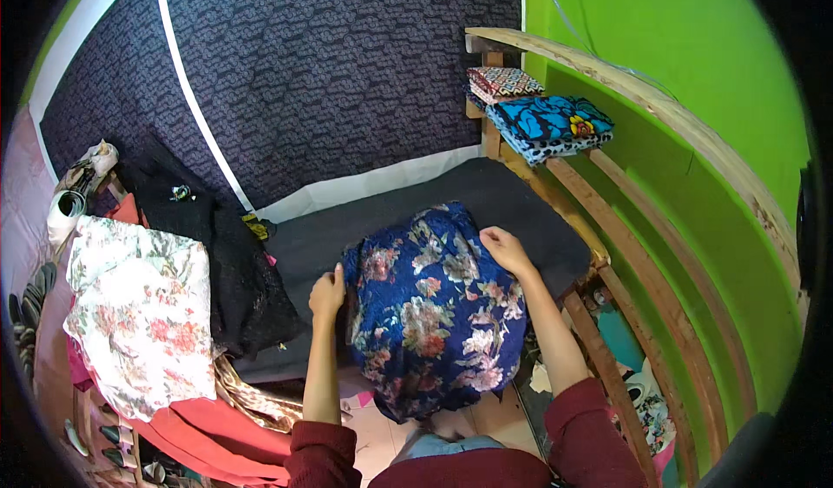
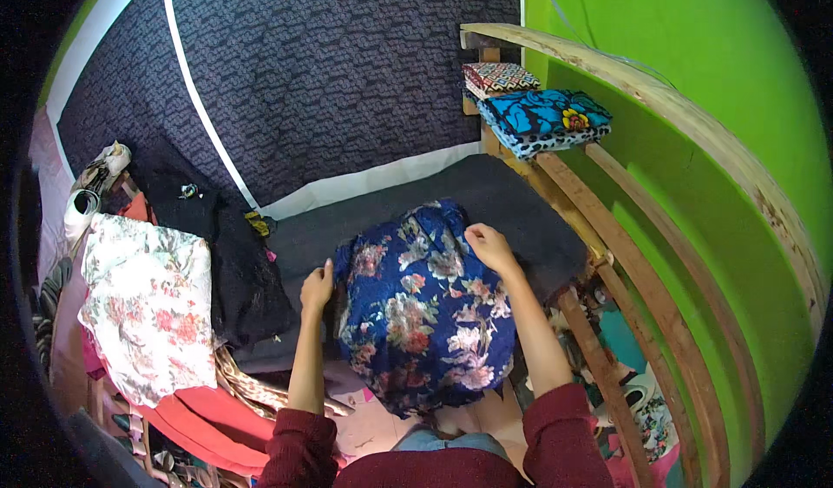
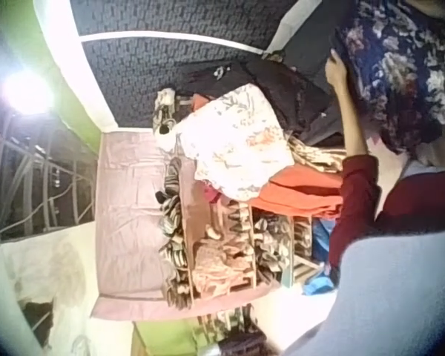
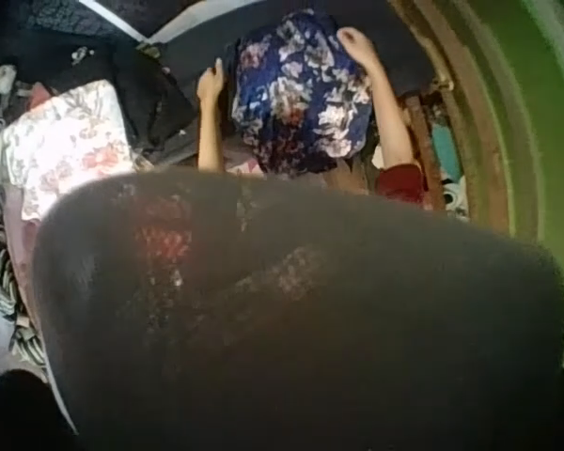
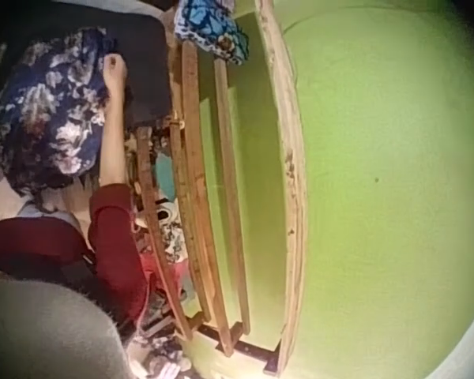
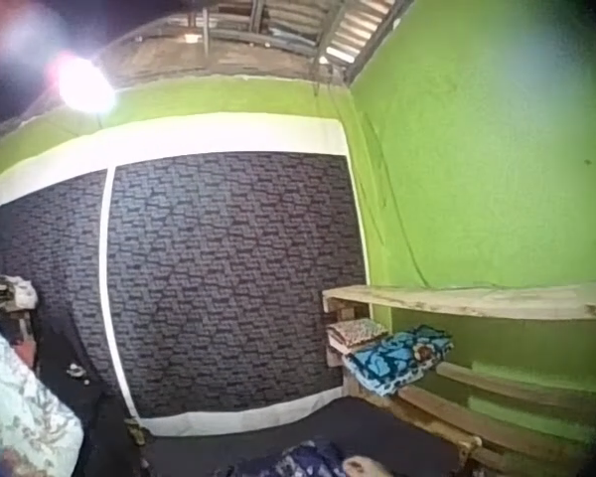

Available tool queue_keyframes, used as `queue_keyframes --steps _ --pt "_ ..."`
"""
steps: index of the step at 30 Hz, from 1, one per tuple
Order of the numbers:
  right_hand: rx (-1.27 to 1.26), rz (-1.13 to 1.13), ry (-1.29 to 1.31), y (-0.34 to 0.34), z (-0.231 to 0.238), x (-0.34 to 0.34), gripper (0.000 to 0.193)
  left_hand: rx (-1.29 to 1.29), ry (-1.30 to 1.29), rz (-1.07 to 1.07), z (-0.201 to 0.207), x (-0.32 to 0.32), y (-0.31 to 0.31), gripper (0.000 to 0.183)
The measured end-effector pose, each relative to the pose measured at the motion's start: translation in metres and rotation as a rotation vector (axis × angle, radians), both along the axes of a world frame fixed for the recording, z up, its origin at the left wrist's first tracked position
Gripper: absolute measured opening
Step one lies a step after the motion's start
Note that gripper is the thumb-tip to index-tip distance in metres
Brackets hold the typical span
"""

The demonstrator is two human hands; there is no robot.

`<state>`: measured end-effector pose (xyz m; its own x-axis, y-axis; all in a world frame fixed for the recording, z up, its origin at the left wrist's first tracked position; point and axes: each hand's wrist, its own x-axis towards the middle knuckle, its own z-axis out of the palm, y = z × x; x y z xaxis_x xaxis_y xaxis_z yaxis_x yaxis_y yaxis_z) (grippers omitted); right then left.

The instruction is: Folding a large floral fabric and placing it on a wooden shelf.

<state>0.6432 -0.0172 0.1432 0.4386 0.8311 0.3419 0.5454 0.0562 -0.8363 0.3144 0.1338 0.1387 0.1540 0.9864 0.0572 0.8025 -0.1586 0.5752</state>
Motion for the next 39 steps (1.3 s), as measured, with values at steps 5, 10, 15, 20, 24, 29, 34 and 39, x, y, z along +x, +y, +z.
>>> queue_keyframes --steps 5,10,15,20,24,29,34,39 --pt "-0.543 -0.347 -0.159 0.094 -0.009 0.012 0.055 -0.078 0.104 0.054 -0.024 0.049 0.062 0.076" --pt "-0.702 -0.505 -0.055 0.15 -0.017 0.014 0.059 -0.157 0.197 -0.005 -0.043 0.067 0.096 0.07" --pt "-0.271 -0.439 -0.156 0.162 -0.063 0.065 0.053 -0.404 -1.054 -0.004 -0.056 0.063 0.11 0.032" --pt "-0.221 -0.594 -0.29 0.163 -0.035 0.044 0.044 -0.279 -1.135 -0.035 -0.044 0.036 0.121 0.034" --pt "-0.212 -0.556 -0.614 0.144 -0.05 0.055 0.042 0.16 -0.354 0.059 -0.062 0.037 0.119 0.046" --pt "-0.439 -0.471 -0.394 0.155 -0.035 0.074 0.043 0.028 -0.585 0.038 -0.09 0.017 0.145 0.046" --pt "-0.676 -0.553 -0.042 0.169 -0.061 0.087 0.046 -0.265 -0.312 -0.1 -0.095 0.035 0.155 0.055" --pt "-0.328 -0.456 0.237 0.183 -0.047 0.072 0.045 -0.055 -0.852 0.051 -0.097 0.045 0.149 0.036"
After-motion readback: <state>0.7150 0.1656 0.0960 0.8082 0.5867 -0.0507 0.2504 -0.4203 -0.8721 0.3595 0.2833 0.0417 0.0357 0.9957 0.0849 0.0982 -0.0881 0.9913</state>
